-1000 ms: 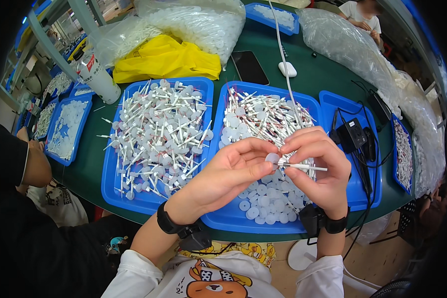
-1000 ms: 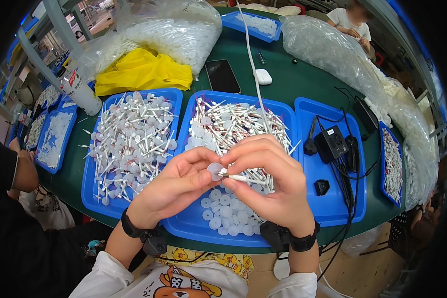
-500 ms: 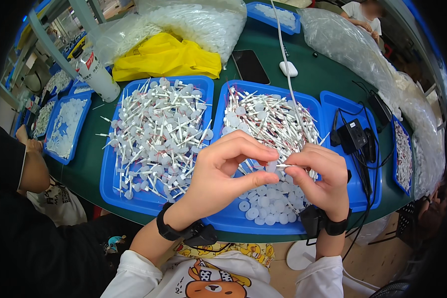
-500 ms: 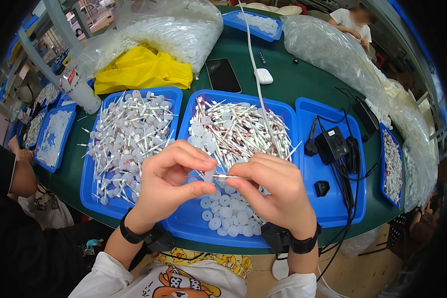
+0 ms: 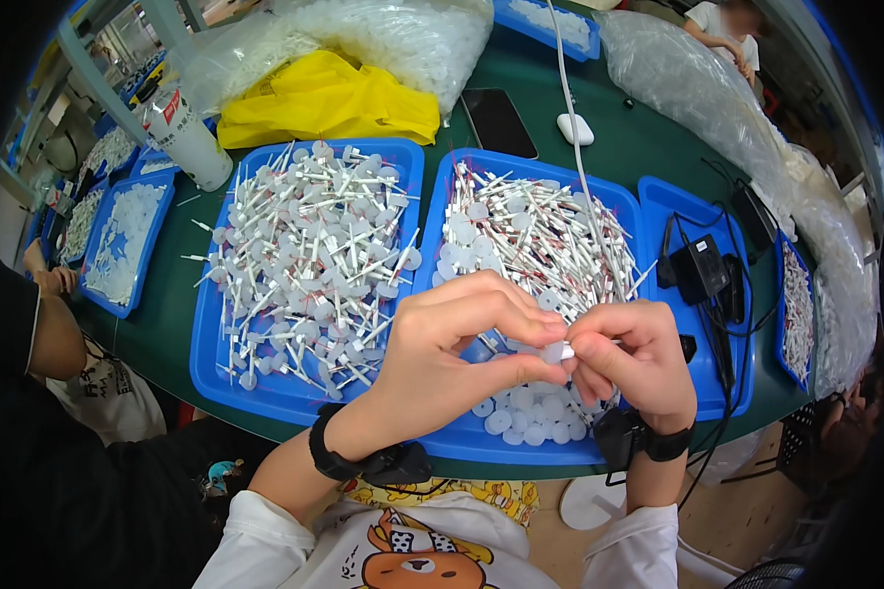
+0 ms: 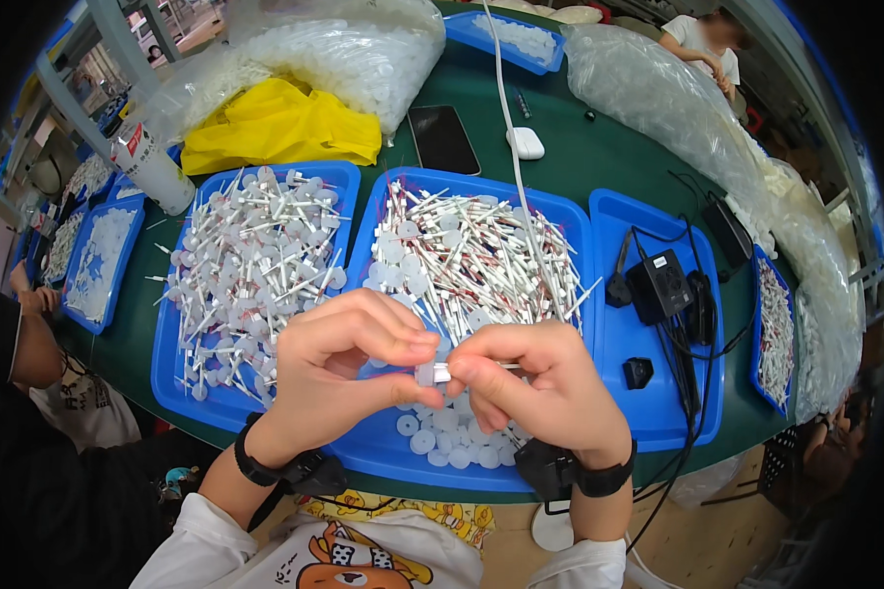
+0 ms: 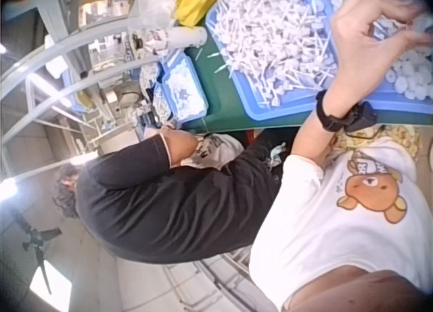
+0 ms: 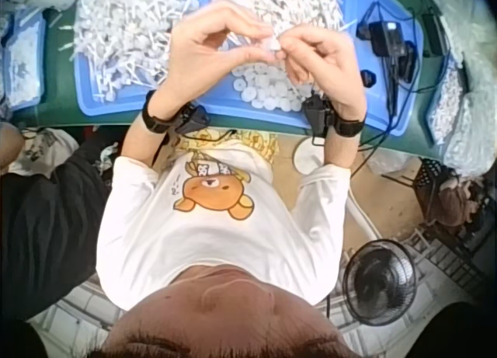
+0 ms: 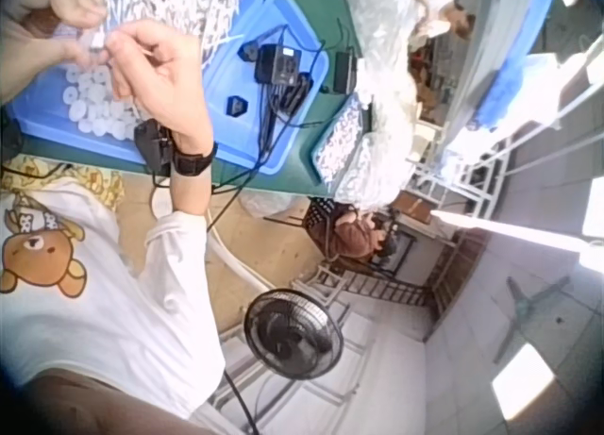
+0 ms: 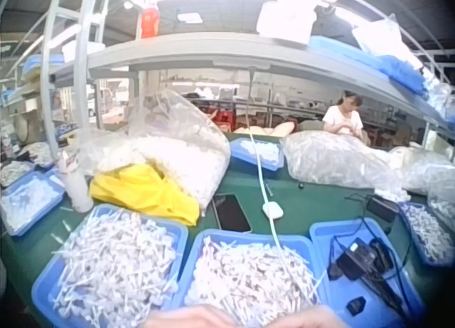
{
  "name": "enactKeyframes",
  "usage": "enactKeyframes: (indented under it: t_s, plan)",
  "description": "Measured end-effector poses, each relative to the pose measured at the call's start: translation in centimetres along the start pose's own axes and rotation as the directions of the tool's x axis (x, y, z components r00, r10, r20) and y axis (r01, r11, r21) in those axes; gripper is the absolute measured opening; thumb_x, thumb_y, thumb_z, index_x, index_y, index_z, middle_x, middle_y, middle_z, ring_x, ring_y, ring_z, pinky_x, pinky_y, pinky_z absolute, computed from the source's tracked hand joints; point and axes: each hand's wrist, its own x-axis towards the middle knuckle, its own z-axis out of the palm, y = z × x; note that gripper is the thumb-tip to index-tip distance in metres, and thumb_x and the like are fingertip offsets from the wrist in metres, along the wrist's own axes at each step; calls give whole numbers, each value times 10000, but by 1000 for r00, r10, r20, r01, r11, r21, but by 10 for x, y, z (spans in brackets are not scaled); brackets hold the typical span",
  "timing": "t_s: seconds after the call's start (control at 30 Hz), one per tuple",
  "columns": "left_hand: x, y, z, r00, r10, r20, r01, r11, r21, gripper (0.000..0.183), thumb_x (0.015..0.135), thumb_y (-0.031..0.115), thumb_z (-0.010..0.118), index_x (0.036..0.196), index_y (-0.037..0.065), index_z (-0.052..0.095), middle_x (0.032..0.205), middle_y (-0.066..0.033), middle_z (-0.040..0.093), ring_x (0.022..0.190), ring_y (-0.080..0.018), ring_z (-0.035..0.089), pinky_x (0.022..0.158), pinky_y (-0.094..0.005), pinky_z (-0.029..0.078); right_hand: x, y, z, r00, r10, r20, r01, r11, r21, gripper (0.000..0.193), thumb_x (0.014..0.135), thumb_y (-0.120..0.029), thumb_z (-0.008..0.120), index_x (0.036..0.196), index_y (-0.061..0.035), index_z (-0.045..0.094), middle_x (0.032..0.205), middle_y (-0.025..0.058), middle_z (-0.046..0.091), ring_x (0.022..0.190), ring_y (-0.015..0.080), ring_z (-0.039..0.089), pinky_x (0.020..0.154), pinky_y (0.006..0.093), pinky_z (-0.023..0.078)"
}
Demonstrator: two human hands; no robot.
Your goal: The person repeatedly picks small white circular discs and thin white sticks from blue trays and presses them together by hand. The assembled units are placed into a tray. The person occasionally adjusts the head-mounted camera strap.
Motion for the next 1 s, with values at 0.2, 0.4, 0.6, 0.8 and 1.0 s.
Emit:
enactKeyframes:
  t_s: [0.2,0.4,0.6,0.8,1.0]
  plan:
    - [0,5,0,999,-7,-35,14,978,206,317,659,-77,837,940,-11,704,949,-110,688,917,-212,663,819,-313,530,11,13,-3,997,78,0,-78,995,66,162,995,-97,544,973,17,657,653,35,610,565,81,562,542,231,459]
    - [4,1,-19,819,362,-445,-16,791,612,304,767,-29,746,1052,12,646,1039,-106,639,960,-223,607,888,-319,465,26,25,-13,923,-80,-376,75,997,-29,262,990,-150,552,1209,-7,568,943,52,627,857,101,594,807,259,475]
    - [12,11,-32,661,626,-415,129,450,884,370,764,-52,706,1110,16,594,1060,-100,599,1020,-234,569,939,-334,425,26,31,-18,929,8,-370,-17,1000,-21,265,961,-140,572,1187,-3,571,925,35,623,836,105,597,799,257,481]
    - [3,5,-13,964,-257,67,187,837,515,283,786,-15,646,1061,34,600,1003,-131,600,899,-279,615,796,-357,488,24,35,-20,864,-80,-497,-63,963,-264,237,930,-141,604,1124,-4,599,891,31,617,821,109,600,700,269,498]
    - [-19,-10,-4,837,-353,417,2,765,644,255,806,4,655,1055,34,607,978,-134,583,900,-340,612,775,-394,504,13,30,-27,873,-26,-488,-326,712,-622,178,873,-133,652,960,22,645,779,94,614,759,183,606,619,321,492]
